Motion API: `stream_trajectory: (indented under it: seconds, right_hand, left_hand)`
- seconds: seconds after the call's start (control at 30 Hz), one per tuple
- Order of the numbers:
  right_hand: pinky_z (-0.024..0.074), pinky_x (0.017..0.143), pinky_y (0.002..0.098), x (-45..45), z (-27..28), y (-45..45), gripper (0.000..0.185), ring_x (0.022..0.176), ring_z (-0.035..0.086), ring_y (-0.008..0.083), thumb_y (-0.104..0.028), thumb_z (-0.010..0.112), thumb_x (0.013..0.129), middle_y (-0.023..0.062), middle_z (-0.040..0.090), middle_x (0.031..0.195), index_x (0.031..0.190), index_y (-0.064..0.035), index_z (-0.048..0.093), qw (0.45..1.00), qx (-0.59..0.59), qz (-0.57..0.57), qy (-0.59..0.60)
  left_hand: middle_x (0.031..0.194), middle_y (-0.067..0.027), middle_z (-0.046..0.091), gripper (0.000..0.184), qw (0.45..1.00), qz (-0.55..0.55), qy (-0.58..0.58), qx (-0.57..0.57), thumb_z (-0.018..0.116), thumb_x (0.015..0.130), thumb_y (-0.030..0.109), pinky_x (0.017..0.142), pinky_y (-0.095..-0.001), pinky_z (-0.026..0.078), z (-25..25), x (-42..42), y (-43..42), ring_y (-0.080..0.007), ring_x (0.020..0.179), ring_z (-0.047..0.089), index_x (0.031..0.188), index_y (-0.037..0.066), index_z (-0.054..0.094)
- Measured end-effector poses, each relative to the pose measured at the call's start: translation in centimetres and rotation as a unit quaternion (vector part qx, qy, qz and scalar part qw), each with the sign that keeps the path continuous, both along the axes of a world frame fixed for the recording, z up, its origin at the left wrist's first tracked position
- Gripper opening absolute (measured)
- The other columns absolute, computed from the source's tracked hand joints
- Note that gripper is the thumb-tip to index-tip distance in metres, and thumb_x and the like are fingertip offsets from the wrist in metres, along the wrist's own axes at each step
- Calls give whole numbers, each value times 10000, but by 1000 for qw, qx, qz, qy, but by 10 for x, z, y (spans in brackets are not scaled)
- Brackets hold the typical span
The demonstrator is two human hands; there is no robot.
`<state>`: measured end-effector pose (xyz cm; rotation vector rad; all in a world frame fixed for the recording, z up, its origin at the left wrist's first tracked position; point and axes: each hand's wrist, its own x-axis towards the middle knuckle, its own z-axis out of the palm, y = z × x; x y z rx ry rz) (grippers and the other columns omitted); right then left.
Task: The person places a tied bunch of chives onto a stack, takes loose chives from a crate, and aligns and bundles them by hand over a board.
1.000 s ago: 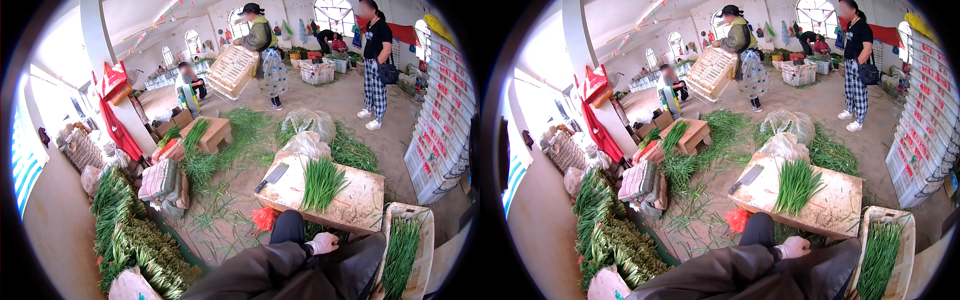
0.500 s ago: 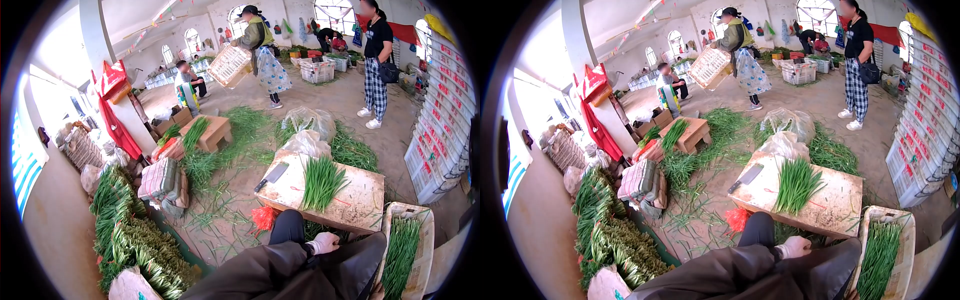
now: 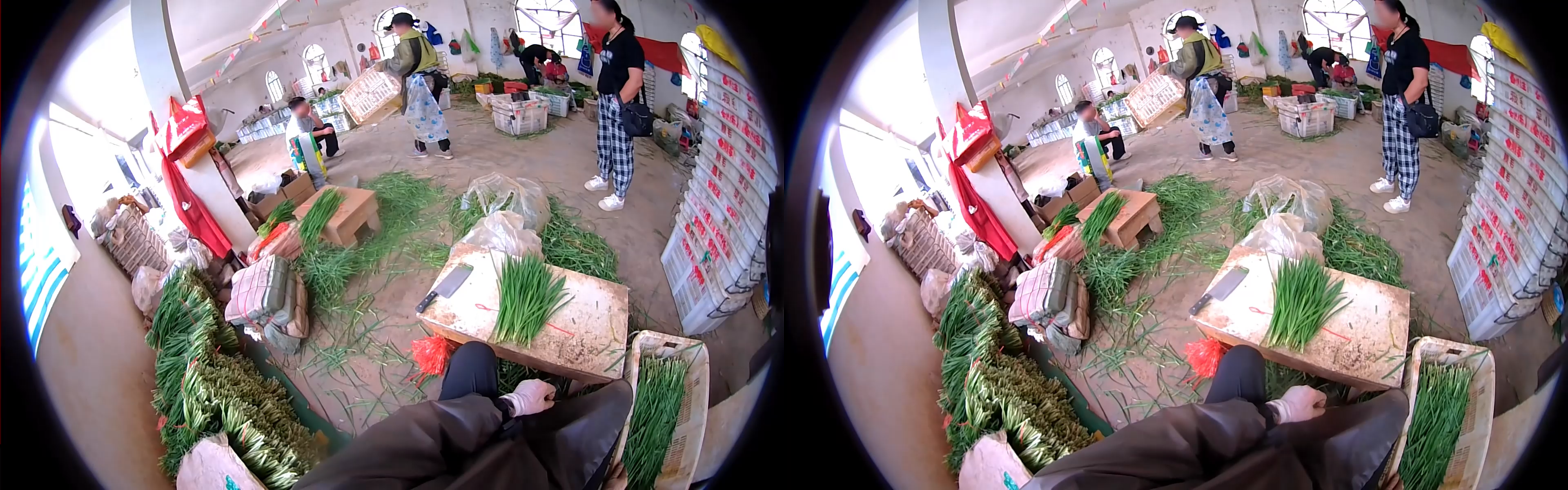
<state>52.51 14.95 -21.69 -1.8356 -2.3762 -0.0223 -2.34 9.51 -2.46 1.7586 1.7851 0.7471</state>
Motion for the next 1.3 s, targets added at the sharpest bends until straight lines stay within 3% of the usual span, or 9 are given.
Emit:
stream_trajectory:
  seconds: [0.1, 0.23, 0.4, 0.7, 0.9, 1.0, 1.3]
  right_hand:
    - [597, 789, 459, -2, 4, -1, 740, 990, 702, 378, -422, 784, 905, 190, 696, 1191, 1515, -178, 442, 1000, -12, -9, -5]
    - [575, 816, 489, -41, 66, -17, 547, 977, 698, 424, -518, 630, 991, 245, 721, 1126, 1326, -86, 630, 980, -79, -108, 149]
    - [552, 823, 526, -68, 101, -27, 639, 923, 686, 488, -596, 496, 1029, 290, 726, 1024, 1105, -7, 733, 966, -64, -152, 198]
    - [547, 796, 559, -77, 118, -29, 659, 904, 688, 496, -592, 484, 1034, 307, 723, 985, 1082, 20, 725, 960, -83, -181, 196]
    - [558, 747, 559, -50, 74, -18, 547, 879, 694, 484, -551, 495, 1043, 286, 721, 1002, 1172, -64, 709, 985, -49, -103, 129]
    - [563, 741, 552, -53, 80, -21, 525, 869, 698, 476, -549, 497, 1043, 281, 719, 999, 1186, -90, 707, 978, -69, -135, 141]
    - [536, 822, 582, -75, 114, -30, 655, 917, 681, 517, -619, 490, 1015, 320, 716, 1025, 1093, -16, 734, 959, -75, -171, 212]
  left_hand:
    - [833, -146, 714, 228, 1000, -3, 5, 1, 743, 817, 313, 726, -471, 543, -1, 0, 0, -376, 848, 703, 879, 99, 691]
    - [832, -146, 712, 216, 1000, -5, 9, 2, 743, 811, 302, 724, -473, 542, -5, 1, 2, -376, 851, 701, 868, 101, 691]
    - [841, -141, 717, 206, 1000, -7, 17, -5, 748, 799, 292, 729, -474, 545, -3, 1, 2, -373, 857, 703, 867, 105, 693]
    - [842, -135, 720, 188, 1000, -12, 10, 1, 743, 782, 270, 729, -473, 546, -11, 1, 4, -370, 851, 705, 866, 109, 697]
    - [839, -133, 721, 180, 1000, -11, 9, -5, 740, 782, 267, 724, -472, 546, -10, 1, 4, -370, 844, 706, 870, 114, 702]
    - [840, -134, 721, 181, 1000, -11, 9, -6, 740, 783, 269, 722, -473, 545, -9, 2, 4, -370, 845, 707, 872, 115, 703]
    - [851, -136, 724, 190, 1000, -12, 17, -15, 743, 789, 278, 728, -471, 546, -8, 3, 5, -368, 857, 709, 884, 117, 708]
